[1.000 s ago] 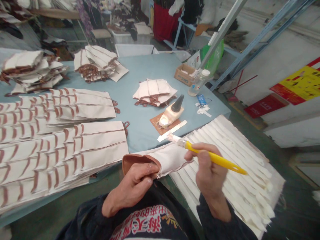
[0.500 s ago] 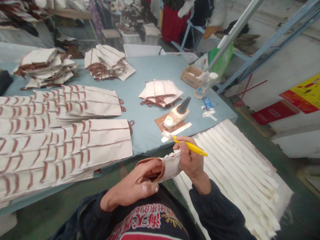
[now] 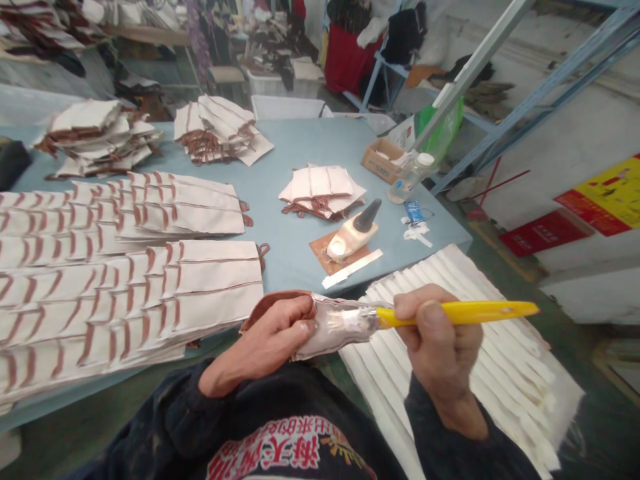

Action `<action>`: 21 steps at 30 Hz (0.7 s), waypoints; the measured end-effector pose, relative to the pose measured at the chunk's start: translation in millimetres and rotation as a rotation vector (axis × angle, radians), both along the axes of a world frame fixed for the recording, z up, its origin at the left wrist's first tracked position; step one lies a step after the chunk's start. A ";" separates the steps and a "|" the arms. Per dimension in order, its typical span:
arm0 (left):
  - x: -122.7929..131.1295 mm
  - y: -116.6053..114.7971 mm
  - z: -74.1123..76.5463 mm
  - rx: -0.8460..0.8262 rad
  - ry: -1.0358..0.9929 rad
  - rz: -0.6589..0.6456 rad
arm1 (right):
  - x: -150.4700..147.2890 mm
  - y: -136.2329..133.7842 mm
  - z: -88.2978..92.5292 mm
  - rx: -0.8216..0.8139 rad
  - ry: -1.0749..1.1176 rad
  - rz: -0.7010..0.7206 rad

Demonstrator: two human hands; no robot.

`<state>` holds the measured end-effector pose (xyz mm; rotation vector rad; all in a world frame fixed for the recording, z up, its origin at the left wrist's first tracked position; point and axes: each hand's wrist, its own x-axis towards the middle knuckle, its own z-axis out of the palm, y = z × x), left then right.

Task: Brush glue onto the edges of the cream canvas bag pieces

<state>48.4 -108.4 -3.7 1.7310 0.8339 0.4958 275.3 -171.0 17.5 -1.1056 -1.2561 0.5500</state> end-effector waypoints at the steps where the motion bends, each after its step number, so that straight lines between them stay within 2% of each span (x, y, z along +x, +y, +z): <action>1: -0.7 0.7 3.5 0.000 0.003 -0.024 | -1.7 -0.1 -0.7 -0.022 -0.056 0.040; 3: -0.5 0.7 8.5 -0.049 -0.026 -0.065 | -5.2 3.0 -6.3 -0.002 -0.183 0.069; 6: 0.5 -1.1 9.9 -0.166 -0.108 -0.071 | -8.9 8.2 -15.0 0.087 -0.294 0.016; 11: -2.0 -5.6 8.8 -0.371 -0.171 -0.048 | -9.4 -1.9 -12.1 0.143 -0.170 -0.122; 13: -2.2 -6.8 10.1 -0.388 -0.177 -0.052 | -8.6 -5.7 -8.7 0.090 -0.167 -0.115; 15: -1.1 -6.8 10.7 -0.384 -0.198 -0.075 | -8.5 -4.5 -6.8 0.066 -0.266 -0.057; 18: 0.8 -4.8 8.9 -0.366 -0.215 -0.119 | -9.3 2.1 -6.5 0.150 -0.407 -0.007; 21: 0.8 -2.7 6.6 -0.320 -0.208 -0.104 | -9.5 3.0 -4.7 0.197 -0.386 -0.022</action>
